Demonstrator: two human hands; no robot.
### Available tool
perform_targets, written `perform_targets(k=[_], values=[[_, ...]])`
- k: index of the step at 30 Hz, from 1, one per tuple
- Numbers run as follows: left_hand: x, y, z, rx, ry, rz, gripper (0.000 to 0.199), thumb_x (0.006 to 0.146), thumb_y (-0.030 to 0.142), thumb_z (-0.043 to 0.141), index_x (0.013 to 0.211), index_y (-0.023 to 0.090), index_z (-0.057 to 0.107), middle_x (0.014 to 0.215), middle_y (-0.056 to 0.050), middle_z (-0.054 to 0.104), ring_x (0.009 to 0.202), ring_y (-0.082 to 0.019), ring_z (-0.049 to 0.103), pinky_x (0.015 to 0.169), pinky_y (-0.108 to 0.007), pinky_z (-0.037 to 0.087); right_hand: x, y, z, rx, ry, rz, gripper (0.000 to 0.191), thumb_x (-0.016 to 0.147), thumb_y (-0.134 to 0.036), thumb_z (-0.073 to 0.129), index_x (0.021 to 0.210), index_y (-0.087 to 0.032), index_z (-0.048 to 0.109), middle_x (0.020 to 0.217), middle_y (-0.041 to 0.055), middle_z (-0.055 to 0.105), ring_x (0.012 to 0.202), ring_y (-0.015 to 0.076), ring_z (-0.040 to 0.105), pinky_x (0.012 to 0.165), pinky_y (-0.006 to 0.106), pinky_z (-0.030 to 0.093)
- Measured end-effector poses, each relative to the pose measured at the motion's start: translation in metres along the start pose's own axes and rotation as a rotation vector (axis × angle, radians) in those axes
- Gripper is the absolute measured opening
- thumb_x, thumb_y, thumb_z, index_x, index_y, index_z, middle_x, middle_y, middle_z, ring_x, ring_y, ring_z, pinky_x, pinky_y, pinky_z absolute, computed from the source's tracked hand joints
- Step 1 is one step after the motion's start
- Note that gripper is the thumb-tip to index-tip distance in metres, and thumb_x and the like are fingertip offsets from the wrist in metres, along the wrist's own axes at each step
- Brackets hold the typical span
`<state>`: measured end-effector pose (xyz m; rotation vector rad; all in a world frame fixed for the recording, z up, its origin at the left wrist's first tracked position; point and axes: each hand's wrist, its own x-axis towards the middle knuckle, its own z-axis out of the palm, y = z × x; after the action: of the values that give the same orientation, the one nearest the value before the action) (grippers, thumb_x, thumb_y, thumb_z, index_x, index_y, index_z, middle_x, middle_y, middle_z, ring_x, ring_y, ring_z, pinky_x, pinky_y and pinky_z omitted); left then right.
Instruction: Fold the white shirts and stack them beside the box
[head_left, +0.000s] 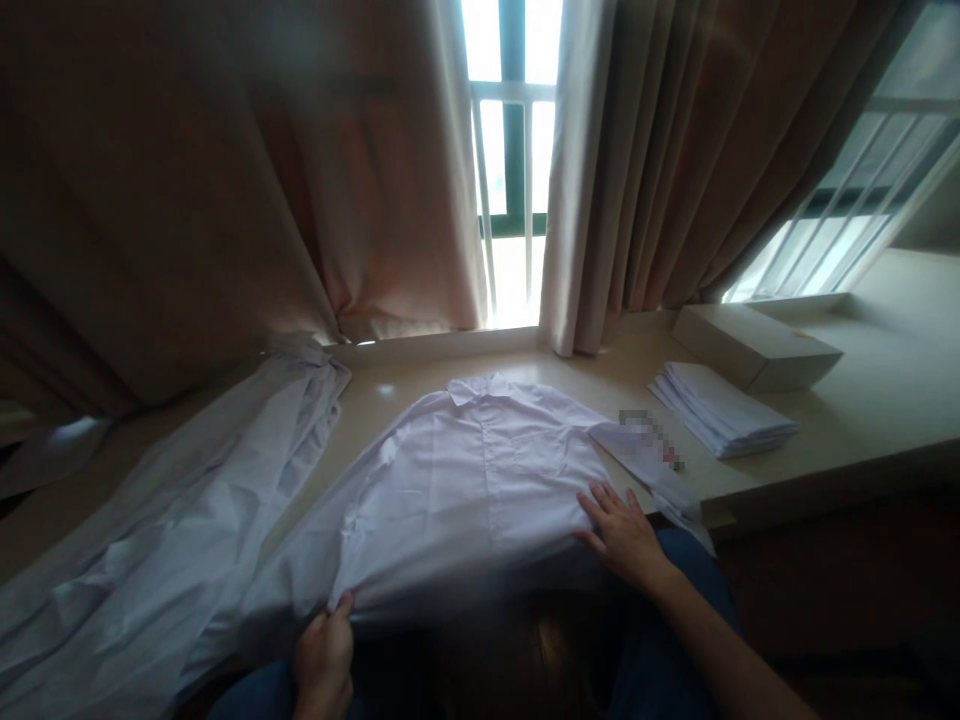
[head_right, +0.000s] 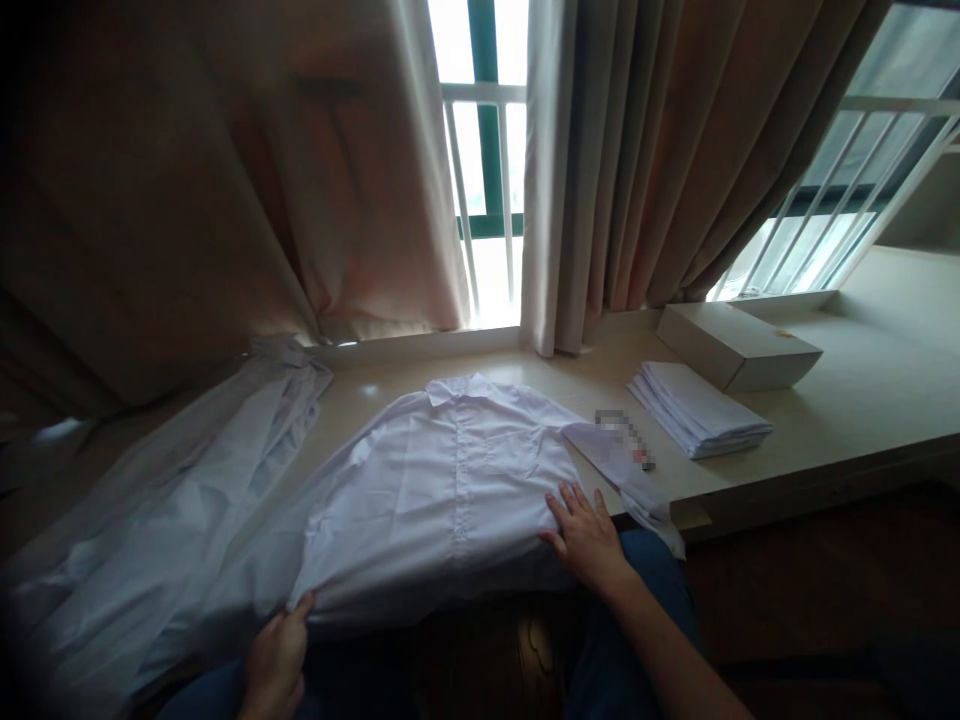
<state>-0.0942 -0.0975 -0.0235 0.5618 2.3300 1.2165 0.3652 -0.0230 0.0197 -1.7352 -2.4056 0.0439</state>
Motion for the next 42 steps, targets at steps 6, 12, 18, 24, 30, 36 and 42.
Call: perform_targets(k=[6,12,18,24,30,36,42], values=[[0.002,-0.009,-0.008,0.046,-0.121,-0.042,0.021,0.061,0.034,0.055,0.071,0.016,0.059,0.076,-0.01,0.065,0.09,-0.03,0.061,0.086,-0.045,0.048,0.001,0.007,-0.009,0.031,0.095,0.011,0.04,0.093,-0.051,0.043,0.118,-0.028,0.064,0.134,0.0074,0.055,0.131,0.0289,0.041,0.111,0.056,0.019],[-0.043,0.033,0.009,0.316,0.184,0.689,0.039,0.078,0.043,0.049,0.101,0.012,0.055,0.1,-0.015,0.059,0.106,-0.03,0.055,0.097,-0.046,0.042,0.047,-0.023,-0.014,0.095,0.262,-0.035,0.041,0.097,-0.039,0.038,0.127,-0.018,0.057,0.135,0.011,0.053,0.129,0.0231,0.043,0.111,0.041,0.028],[-0.061,0.107,0.095,0.614,-0.321,1.063,0.055,0.09,0.049,0.038,0.138,0.023,0.043,0.15,-0.011,0.034,0.141,-0.029,0.023,0.112,-0.05,0.022,0.101,-0.062,-0.002,0.108,0.114,-0.09,0.061,0.094,-0.056,0.036,0.146,-0.025,0.034,0.154,0.0071,0.027,0.143,0.0298,0.016,0.113,0.053,0.016],[-0.037,0.097,0.11,0.92,-0.308,1.002,0.07,0.087,0.065,0.031,0.148,0.031,0.027,0.158,-0.007,0.014,0.145,-0.033,0.008,0.112,-0.058,0.007,0.086,-0.062,0.018,0.132,-0.011,-0.122,0.071,0.089,-0.069,0.03,0.147,-0.028,0.031,0.155,0.0077,0.022,0.143,0.034,0.011,0.112,0.057,0.01],[-0.04,0.103,0.099,0.924,-0.275,1.076,0.068,0.086,0.065,0.034,0.138,0.025,0.046,0.144,-0.015,0.043,0.134,-0.032,0.035,0.109,-0.053,0.022,0.092,-0.072,0.003,0.187,0.149,-0.014,0.046,0.095,-0.054,0.035,0.111,-0.024,0.066,0.116,0.0106,0.064,0.115,0.0276,0.052,0.103,0.046,0.032],[-0.017,0.117,0.116,0.878,-0.247,1.102,0.066,0.089,0.06,0.034,0.145,0.025,0.035,0.155,-0.01,0.025,0.143,-0.03,0.017,0.114,-0.052,0.013,0.112,-0.065,0.013,0.151,0.163,-0.001,0.054,0.095,-0.053,0.035,0.14,-0.026,0.043,0.145,0.0084,0.043,0.136,0.0271,0.031,0.112,0.048,0.016],[-0.016,0.094,0.113,0.928,-0.298,1.049,0.067,0.089,0.061,0.033,0.149,0.032,0.022,0.159,-0.005,0.011,0.146,-0.028,0.005,0.115,-0.055,0.003,0.099,-0.063,0.029,0.127,-0.006,0.007,0.07,0.09,-0.068,0.026,0.148,-0.029,0.029,0.156,0.0056,0.02,0.144,0.0331,0.009,0.112,0.058,0.003]])
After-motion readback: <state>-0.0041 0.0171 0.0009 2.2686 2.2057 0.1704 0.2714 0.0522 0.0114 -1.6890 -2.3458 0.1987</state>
